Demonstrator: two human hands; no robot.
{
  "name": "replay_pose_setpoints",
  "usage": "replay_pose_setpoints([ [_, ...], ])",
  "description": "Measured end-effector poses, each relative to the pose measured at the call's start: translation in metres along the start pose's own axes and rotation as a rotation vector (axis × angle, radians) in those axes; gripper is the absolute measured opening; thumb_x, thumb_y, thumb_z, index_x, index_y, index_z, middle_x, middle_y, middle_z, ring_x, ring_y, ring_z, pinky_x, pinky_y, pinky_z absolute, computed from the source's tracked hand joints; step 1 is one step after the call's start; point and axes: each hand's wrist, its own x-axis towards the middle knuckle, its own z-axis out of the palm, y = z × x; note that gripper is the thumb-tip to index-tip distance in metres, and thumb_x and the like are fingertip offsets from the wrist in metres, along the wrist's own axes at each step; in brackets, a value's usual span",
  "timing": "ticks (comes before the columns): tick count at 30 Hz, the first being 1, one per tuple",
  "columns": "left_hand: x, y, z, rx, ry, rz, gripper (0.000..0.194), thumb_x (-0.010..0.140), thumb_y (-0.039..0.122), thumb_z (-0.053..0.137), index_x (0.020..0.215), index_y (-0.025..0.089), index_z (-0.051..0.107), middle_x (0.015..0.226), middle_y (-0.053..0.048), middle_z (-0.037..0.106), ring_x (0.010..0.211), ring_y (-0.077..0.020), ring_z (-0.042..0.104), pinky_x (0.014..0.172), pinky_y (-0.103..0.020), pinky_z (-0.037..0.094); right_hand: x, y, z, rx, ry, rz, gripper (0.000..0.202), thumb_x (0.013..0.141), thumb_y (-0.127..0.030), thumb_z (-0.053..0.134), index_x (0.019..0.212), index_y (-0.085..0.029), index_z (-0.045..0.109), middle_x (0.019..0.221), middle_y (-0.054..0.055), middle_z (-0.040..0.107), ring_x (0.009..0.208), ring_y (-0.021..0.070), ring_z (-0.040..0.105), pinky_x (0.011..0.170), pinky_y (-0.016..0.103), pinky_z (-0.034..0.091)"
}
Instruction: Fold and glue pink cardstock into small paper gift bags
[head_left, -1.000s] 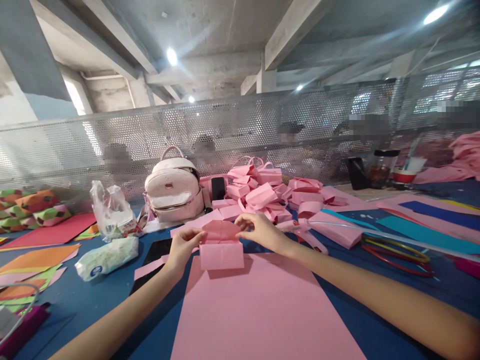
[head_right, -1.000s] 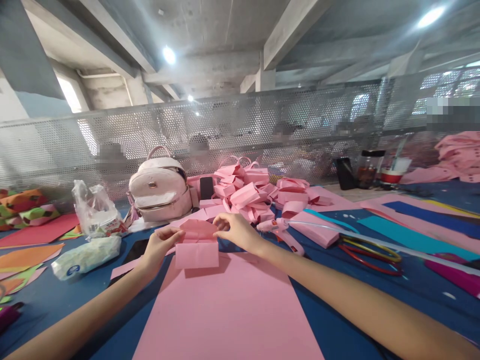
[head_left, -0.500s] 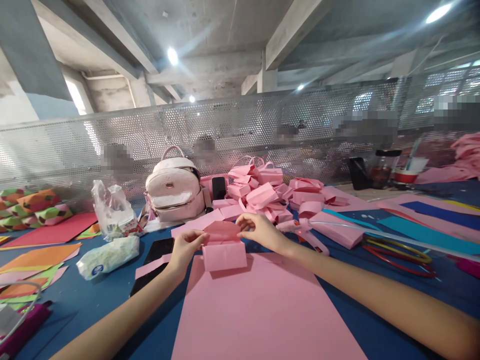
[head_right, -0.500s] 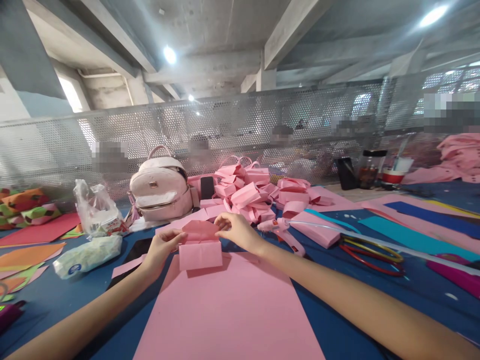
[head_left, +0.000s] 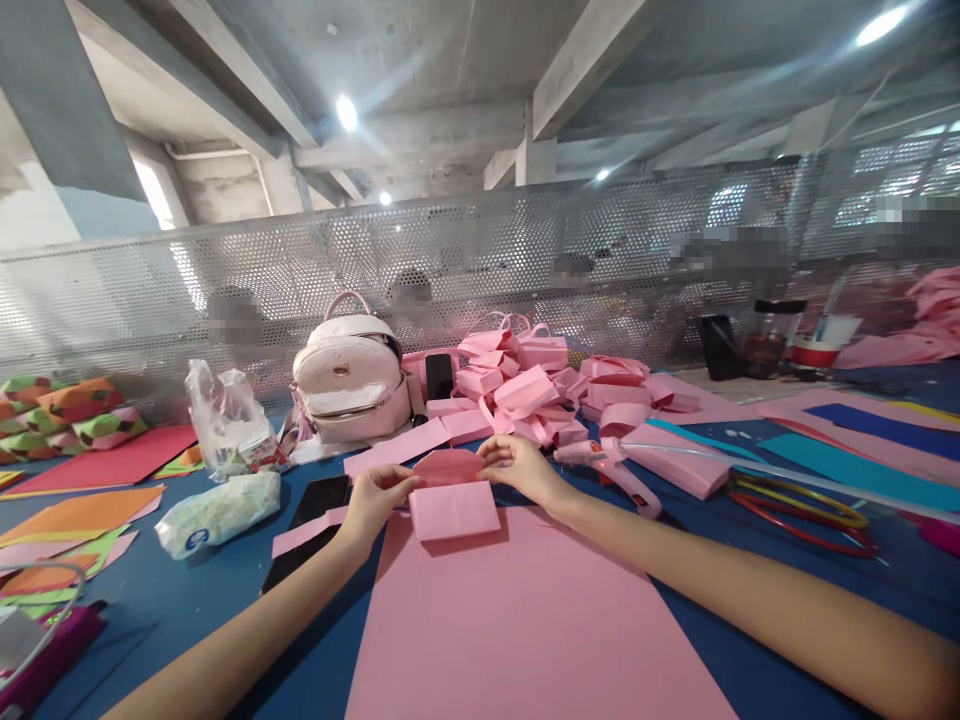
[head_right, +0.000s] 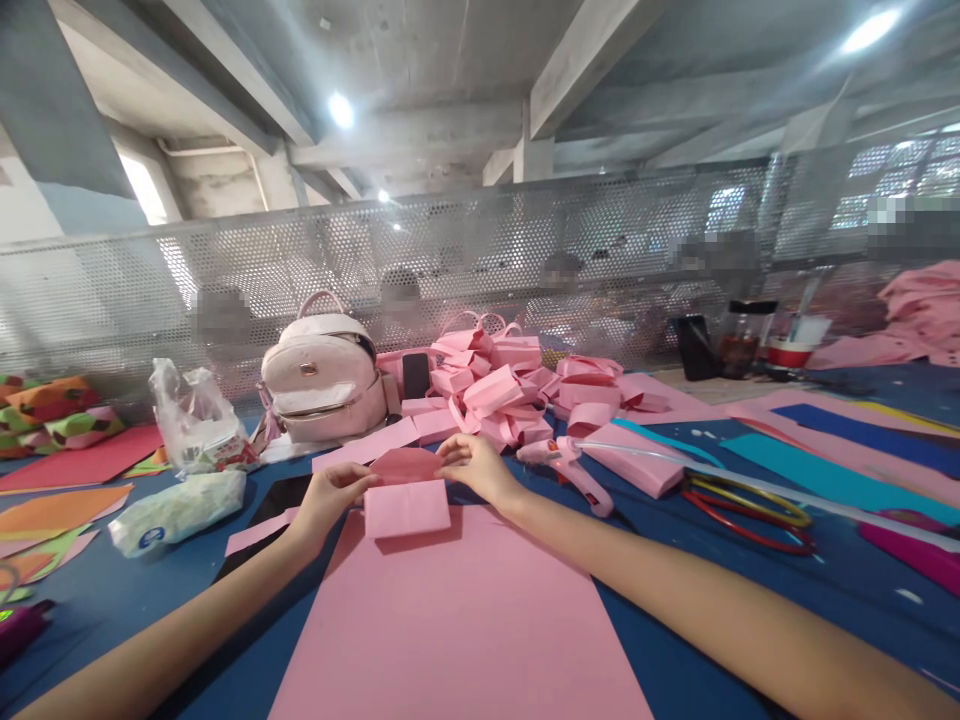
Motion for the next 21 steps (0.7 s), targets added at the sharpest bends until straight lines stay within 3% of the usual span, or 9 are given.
replay_pose_setpoints([
  [3, -0.003, 0.003, 0.000, -0.014, 0.023, 0.024, 0.032, 0.097, 0.033, 0.063, 0.123, 0.016, 0.061, 0.123, -0.009, 0.064, 0.103, -0.0240, 0.066, 0.087, -0.043, 0.058, -0.003, -0.005, 0.001, 0.055, 0.049, 0.006, 0.018, 0.095, -0.029, 0.068, 0.104, -0.013, 0.065, 0.097, 0.004, 0.069, 0.085, 0.0178, 0.069, 0.077, 0.037, 0.059],
  [9, -0.009, 0.009, 0.000, -0.040, 0.065, 0.078, 0.031, 0.096, 0.033, 0.063, 0.122, 0.015, 0.061, 0.122, -0.009, 0.064, 0.102, -0.0237, 0.066, 0.086, -0.043, 0.058, -0.007, -0.021, 0.003, 0.129, 0.147, -0.037, 0.031, 0.066, -0.034, 0.086, 0.082, -0.018, 0.064, 0.080, 0.002, 0.072, 0.083, 0.0222, 0.072, 0.079, 0.036, 0.057],
  [14, -0.009, 0.010, 0.000, -0.034, 0.070, 0.088, 0.031, 0.097, 0.033, 0.063, 0.122, 0.015, 0.062, 0.120, -0.009, 0.065, 0.101, -0.0230, 0.066, 0.085, -0.042, 0.058, -0.010, -0.029, 0.005, 0.133, 0.165, -0.080, 0.032, 0.060, -0.036, 0.085, 0.076, -0.020, 0.063, 0.074, 0.001, 0.071, 0.078, 0.0233, 0.072, 0.076, 0.037, 0.057],
  [21, -0.007, 0.009, -0.001, 0.004, 0.074, 0.066, 0.031, 0.096, 0.033, 0.063, 0.122, 0.016, 0.061, 0.122, -0.009, 0.064, 0.102, -0.0236, 0.066, 0.086, -0.043, 0.058, -0.013, -0.036, 0.004, 0.107, 0.180, -0.140, 0.023, 0.064, -0.031, 0.081, 0.077, -0.020, 0.065, 0.076, 0.001, 0.071, 0.077, 0.0211, 0.070, 0.077, 0.035, 0.055],
])
